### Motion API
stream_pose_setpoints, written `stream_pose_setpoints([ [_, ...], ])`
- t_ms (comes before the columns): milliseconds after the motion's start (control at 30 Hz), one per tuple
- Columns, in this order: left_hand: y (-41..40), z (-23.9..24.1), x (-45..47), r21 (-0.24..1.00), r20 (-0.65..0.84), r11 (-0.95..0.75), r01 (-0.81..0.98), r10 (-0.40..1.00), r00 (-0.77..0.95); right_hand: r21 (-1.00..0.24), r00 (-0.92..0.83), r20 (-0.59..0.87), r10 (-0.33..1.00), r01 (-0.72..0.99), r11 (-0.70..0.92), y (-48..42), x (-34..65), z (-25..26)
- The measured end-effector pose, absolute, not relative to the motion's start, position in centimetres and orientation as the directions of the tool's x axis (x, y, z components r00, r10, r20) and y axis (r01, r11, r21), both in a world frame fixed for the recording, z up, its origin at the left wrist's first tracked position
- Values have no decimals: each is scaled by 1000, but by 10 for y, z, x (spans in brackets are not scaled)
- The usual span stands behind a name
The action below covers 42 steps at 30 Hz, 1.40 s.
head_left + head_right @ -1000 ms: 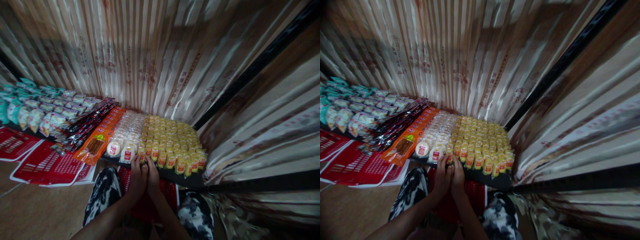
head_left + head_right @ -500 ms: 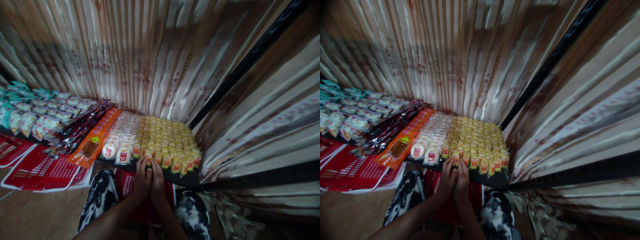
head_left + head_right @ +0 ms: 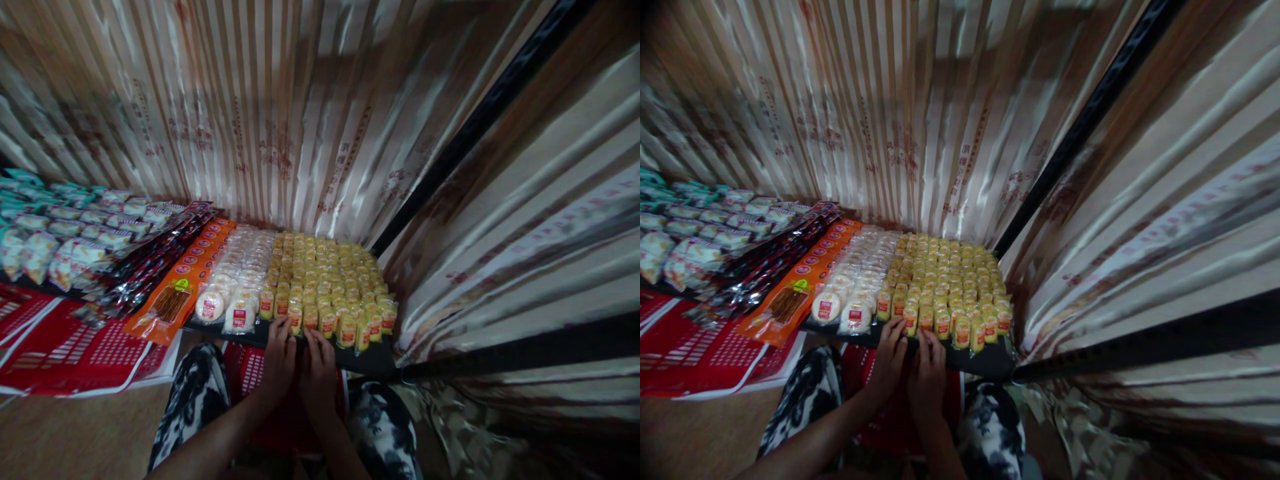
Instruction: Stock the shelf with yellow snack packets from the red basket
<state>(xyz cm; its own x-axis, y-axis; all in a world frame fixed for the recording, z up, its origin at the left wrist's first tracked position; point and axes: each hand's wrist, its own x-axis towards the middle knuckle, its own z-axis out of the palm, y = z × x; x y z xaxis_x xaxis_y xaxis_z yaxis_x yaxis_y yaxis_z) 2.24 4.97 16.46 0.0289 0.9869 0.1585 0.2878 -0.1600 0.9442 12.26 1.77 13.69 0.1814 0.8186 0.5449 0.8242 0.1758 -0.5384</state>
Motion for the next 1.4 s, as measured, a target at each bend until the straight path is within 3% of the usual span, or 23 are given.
stream_pose_setpoints([
  [633, 60, 155, 21, 848, 231, -250, 467, 968, 98, -504, 244, 585, 773, 857, 110, 17, 143, 136],
  [1100, 61, 149, 20, 803, 324, -339, 491, 939, 119, -474, 180, 613, 770, 863, 175, 19, 149, 137],
  [1400, 60, 153, 19, 788, 316, -316, 528, 944, 94, -511, 376, 641, 669, 860, 5, 6, 182, 136],
])
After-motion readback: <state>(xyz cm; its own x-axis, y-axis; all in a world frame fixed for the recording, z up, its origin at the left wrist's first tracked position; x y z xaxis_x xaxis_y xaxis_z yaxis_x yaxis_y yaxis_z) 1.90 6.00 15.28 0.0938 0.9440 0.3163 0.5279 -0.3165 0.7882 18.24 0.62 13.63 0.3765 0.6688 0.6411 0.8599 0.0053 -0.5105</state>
